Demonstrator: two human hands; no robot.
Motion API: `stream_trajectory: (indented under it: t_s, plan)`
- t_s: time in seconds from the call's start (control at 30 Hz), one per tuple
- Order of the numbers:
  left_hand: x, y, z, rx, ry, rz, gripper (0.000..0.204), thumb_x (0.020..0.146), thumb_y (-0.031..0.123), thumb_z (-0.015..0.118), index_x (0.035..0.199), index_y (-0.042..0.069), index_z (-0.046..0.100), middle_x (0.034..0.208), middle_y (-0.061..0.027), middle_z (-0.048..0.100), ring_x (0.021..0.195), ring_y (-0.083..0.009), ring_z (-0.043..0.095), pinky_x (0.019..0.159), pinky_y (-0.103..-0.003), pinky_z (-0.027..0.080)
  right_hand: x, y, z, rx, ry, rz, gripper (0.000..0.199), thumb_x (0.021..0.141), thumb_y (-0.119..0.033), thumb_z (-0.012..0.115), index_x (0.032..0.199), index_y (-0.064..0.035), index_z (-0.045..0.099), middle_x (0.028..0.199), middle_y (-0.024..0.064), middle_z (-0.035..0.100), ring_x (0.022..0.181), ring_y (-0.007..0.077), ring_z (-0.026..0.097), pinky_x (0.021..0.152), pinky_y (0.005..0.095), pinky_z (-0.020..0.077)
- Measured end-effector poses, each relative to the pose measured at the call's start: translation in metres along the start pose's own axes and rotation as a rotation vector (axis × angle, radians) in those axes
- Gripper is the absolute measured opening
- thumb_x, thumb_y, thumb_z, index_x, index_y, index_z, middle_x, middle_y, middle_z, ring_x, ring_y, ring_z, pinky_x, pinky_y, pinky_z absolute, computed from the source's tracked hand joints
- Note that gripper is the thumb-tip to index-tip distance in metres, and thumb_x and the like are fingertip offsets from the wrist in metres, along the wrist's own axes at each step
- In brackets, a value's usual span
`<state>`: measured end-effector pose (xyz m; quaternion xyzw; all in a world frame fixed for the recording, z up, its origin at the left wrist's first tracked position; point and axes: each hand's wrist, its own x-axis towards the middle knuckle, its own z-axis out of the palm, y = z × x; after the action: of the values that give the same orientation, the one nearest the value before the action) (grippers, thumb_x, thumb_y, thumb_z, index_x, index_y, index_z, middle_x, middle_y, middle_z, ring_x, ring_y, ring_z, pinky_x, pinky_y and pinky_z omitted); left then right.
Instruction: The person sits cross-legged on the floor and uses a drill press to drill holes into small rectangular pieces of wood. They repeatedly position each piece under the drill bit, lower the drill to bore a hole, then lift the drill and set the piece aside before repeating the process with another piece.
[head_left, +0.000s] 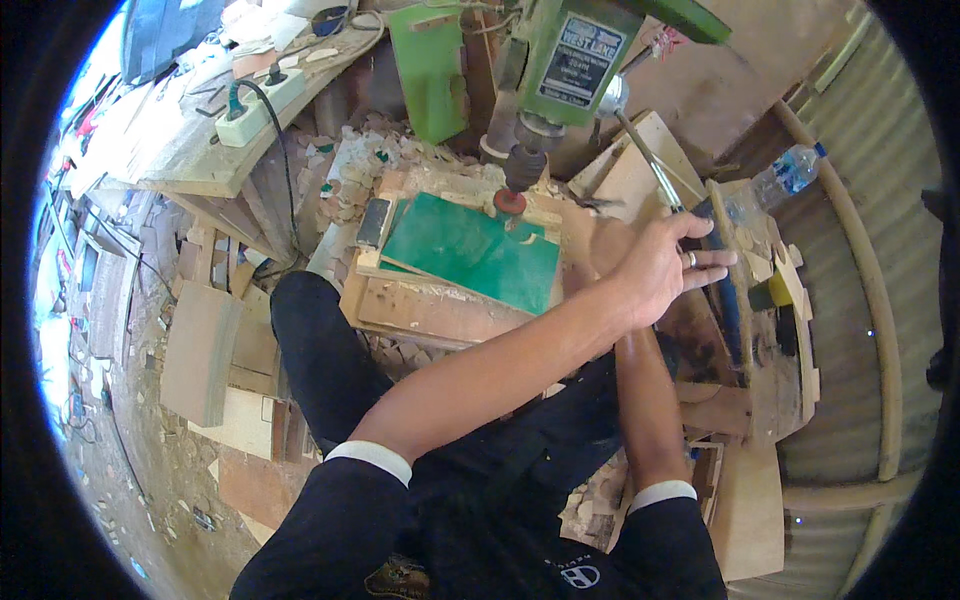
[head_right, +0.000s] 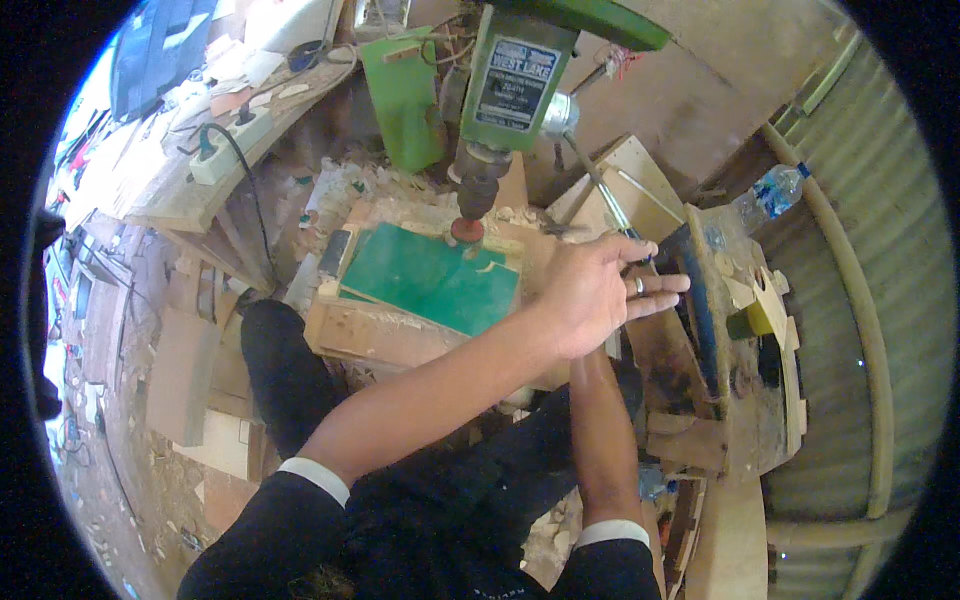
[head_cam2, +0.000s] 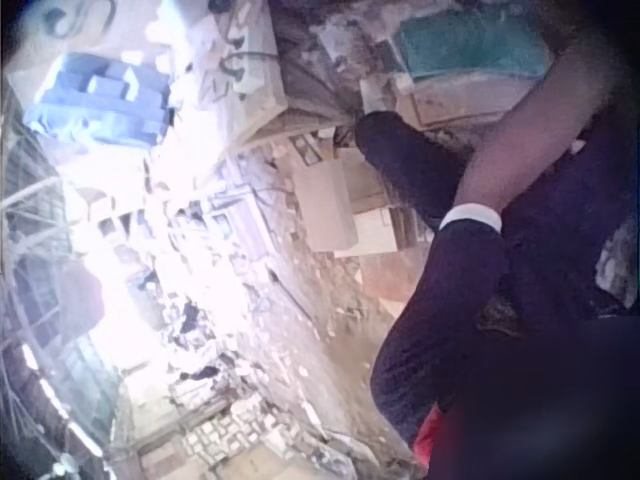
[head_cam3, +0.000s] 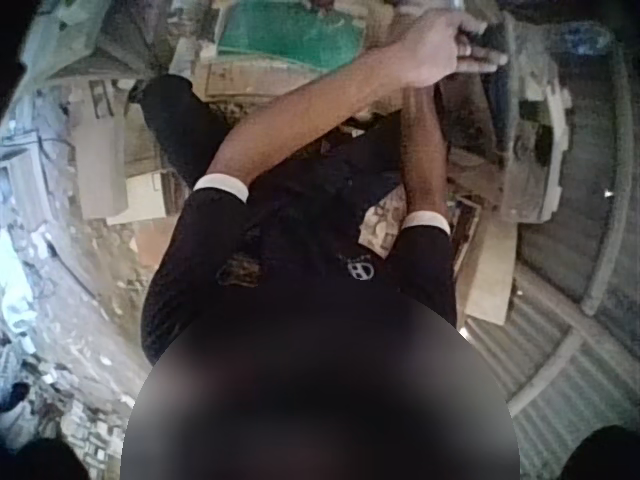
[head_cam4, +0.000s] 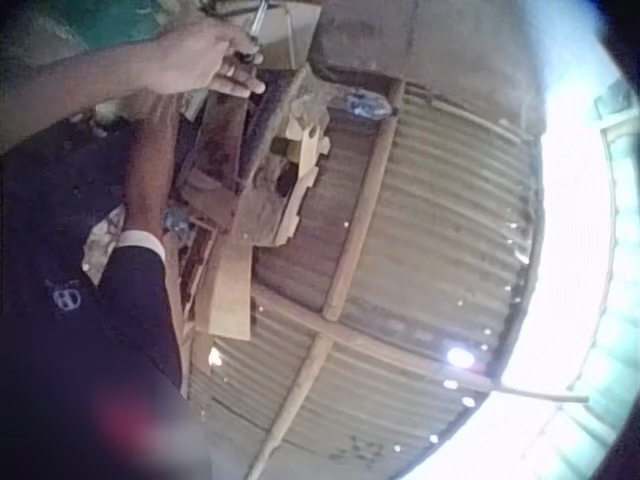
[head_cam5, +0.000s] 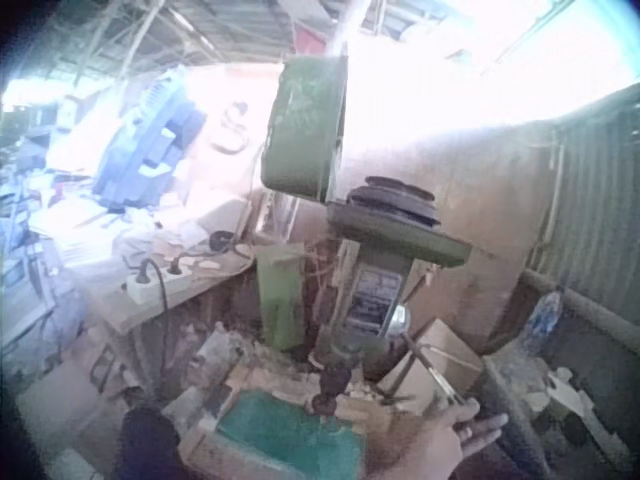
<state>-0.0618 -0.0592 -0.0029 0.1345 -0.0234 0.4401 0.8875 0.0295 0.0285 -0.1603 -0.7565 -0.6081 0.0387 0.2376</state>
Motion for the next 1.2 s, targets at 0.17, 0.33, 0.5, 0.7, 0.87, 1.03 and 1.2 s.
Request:
stream_trajectory:
  t_s: [0.17,0.33,0.5,0.7,0.87,1.03,1.2]
  plan:
    - [0.003,0.001,-0.006,0.037,-0.032,-0.005,0.018,0.097,0.017,0.06,0.107,0.004,0.052,0.117,-0.0096,0.055,0.111,-0.0443,0.068,0.103,-0.057,0.051,0.005,0.013,-0.023,0.012,-0.04,-0.038,0.04,0.107,-0.029,0.048,0.091,0.0042,0.063,0.083,0.0233,0.064,0.073,0.0318,0.061,0.072,0.0481,0.0482]
    - [0.011,0.008,-0.03,0.027,-0.148,-0.073,0.021,0.096,0.019,0.062,0.11,0.004,0.059,0.116,-0.0109,0.064,0.112,-0.0409,0.069,0.105,-0.055,0.051,-0.024,0.04,-0.089,0.093,-0.059,-0.08,0.041,0.107,-0.029,0.048,0.089,0.0056,0.062,0.083,0.0254,0.063,0.074,0.0319,0.06,0.073,0.0481,0.0472]
    - [0.014,0.025,-0.042,0.041,-0.328,-0.157,0.034,0.096,0.026,0.055,0.116,-0.001,0.062,0.131,-0.0224,0.064,0.13,-0.0425,0.058,0.117,-0.056,0.041,-0.133,0.082,-0.182,0.185,-0.075,0.041,0.042,0.106,-0.028,0.048,0.087,0.0071,0.06,0.084,0.0276,0.062,0.075,0.032,0.06,0.074,0.0481,0.0462]
    - [-0.014,0.031,-0.033,0.077,-0.23,-0.164,0.047,0.096,0.019,0.058,0.134,-0.007,0.052,0.14,-0.026,0.056,0.129,-0.0427,0.057,0.12,-0.058,0.037,-0.257,0.187,-0.243,0.017,0.343,0.413,0.043,0.105,-0.033,0.05,0.098,0.0058,0.067,0.09,0.0302,0.065,0.087,0.0446,0.064,0.081,0.0491,0.0496]
    - [0.009,0.024,-0.043,-0.087,-0.337,-0.22,0.045,0.095,0.02,0.06,0.133,-0.003,0.052,0.141,-0.0229,0.056,0.126,-0.0406,0.059,0.116,-0.057,0.041,-0.242,0.274,-0.27,-0.54,0.34,0.7,0.049,0.107,-0.04,0.046,0.102,0.0031,0.069,0.102,0.0263,0.07,0.097,0.0461,0.066,0.084,0.0552,0.0497]
    - [0.002,0.022,-0.048,0.128,-0.134,-0.153,0.044,0.096,0.019,0.062,0.135,0.005,0.047,0.139,-0.0104,0.06,0.112,-0.0376,0.068,0.106,-0.057,0.05,-0.188,0.198,-0.295,-0.663,0.413,0.486,0.046,0.101,-0.036,0.06,0.131,-0.0013,0.064,0.115,0.0224,0.071,0.102,0.0375,0.07,0.092,0.0463,0.0539]
    - [-0.003,0.013,-0.045,0.236,-0.06,-0.116,0.049,0.097,0.017,0.058,0.143,0.006,0.047,0.141,-0.0174,0.058,0.116,-0.0363,0.066,0.108,-0.053,0.05,-0.05,0.052,-0.294,0.4,0.156,-0.163,0.04,0.101,-0.03,0.064,0.123,0.0033,0.064,0.113,0.0161,0.071,0.107,0.0233,0.066,0.096,0.0352,0.05]
